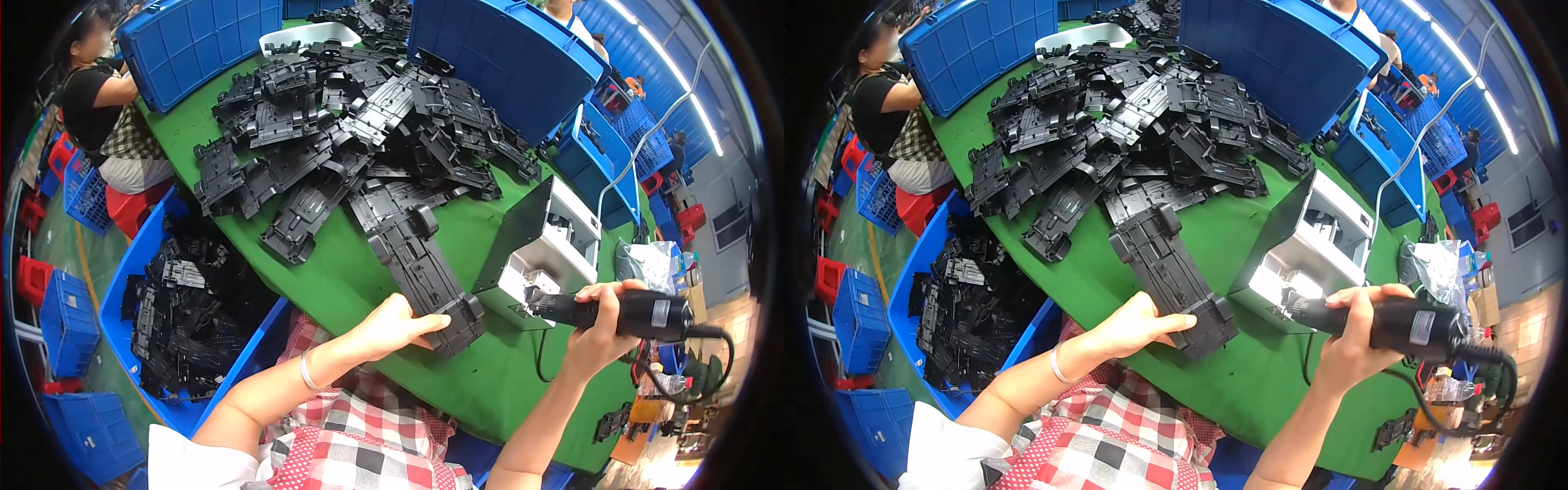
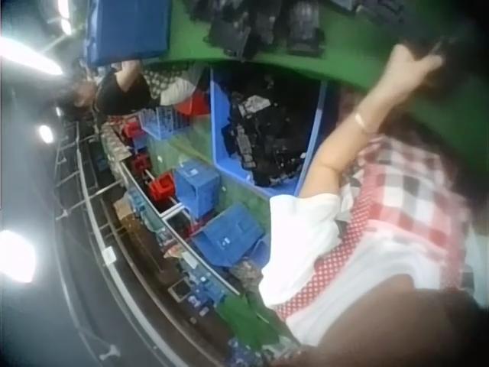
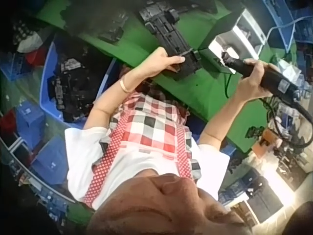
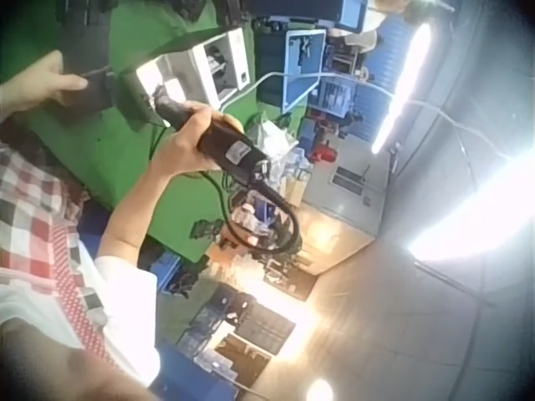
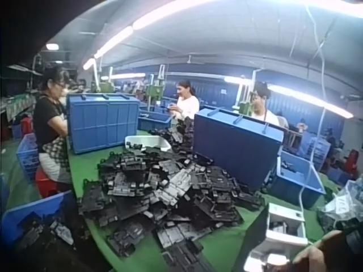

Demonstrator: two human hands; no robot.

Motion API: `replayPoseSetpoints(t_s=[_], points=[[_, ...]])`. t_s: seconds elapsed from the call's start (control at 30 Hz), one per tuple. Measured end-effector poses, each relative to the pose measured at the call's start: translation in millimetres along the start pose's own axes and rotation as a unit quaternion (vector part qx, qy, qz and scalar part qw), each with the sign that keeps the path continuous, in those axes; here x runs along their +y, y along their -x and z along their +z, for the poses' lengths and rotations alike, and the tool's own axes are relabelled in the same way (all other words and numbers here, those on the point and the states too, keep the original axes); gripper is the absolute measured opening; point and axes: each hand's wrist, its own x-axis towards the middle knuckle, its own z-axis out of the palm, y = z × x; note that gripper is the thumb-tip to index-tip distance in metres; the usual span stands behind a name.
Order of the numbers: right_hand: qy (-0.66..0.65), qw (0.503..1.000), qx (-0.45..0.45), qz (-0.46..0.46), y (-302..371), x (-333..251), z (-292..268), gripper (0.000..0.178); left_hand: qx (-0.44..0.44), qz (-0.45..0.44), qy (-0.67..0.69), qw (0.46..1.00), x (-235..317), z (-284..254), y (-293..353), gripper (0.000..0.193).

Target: The person assembles black plastic parts using an electric screwdriver.

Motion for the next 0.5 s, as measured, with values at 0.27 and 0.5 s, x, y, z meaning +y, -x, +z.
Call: replayPoseSetpoints(t_s=[0.27,0.5], points=[[-0.208,0.967,-0.024,0.145,32,-14,0,0.030,-0.003,0.034,0.073,0.997,-12,2,-4,0.027],[-0.248,0.959,-0.082,0.109,62,-9,25,0.034,0.003,0.028,0.042,0.999,-15,2,-7,0.025]])
